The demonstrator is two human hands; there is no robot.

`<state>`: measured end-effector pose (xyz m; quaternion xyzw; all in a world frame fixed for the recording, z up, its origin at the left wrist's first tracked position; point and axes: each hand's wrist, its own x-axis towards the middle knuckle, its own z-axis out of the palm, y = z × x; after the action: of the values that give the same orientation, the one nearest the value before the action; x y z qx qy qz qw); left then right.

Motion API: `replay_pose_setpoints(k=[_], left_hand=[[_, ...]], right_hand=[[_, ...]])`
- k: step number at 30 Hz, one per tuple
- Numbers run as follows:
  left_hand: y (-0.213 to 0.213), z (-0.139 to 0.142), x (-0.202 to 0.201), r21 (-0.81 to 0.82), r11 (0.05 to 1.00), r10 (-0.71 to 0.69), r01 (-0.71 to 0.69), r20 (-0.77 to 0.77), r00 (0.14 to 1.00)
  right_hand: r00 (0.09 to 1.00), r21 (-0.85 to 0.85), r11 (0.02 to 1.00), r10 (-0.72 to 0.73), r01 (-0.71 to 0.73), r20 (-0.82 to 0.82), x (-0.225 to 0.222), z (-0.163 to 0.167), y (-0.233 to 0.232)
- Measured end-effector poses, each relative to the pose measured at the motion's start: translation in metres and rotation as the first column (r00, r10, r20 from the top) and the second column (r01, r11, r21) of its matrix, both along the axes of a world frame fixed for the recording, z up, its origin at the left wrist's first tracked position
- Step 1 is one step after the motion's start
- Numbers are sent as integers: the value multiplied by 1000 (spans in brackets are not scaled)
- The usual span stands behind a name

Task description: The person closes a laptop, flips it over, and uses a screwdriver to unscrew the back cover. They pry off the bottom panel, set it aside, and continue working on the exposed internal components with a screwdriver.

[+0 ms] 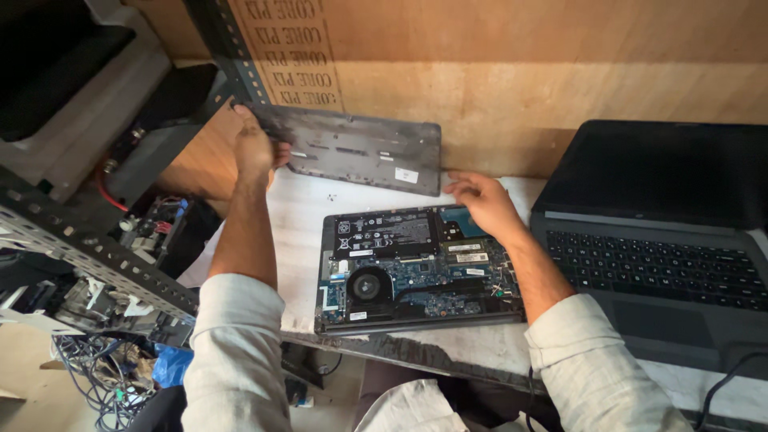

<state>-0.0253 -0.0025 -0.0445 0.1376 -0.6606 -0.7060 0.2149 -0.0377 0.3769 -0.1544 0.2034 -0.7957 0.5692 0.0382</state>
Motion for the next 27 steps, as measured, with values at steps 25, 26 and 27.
replay_pose_setpoints(k=[25,26,27], left_hand=[[1,5,6,0,999,43,-44,-115,992],[1,1,5,-52,996,64,-69,-101,993],[1,-3,5,-105,990,86,-95,-87,992]], right_hand=[[969,-178,959,-237,223,-65,-14,-1,14],[968,-167,959,-242,229,-62,-15,-2,14],[967,-157,959,-247,235,-59,-16,-3,15]])
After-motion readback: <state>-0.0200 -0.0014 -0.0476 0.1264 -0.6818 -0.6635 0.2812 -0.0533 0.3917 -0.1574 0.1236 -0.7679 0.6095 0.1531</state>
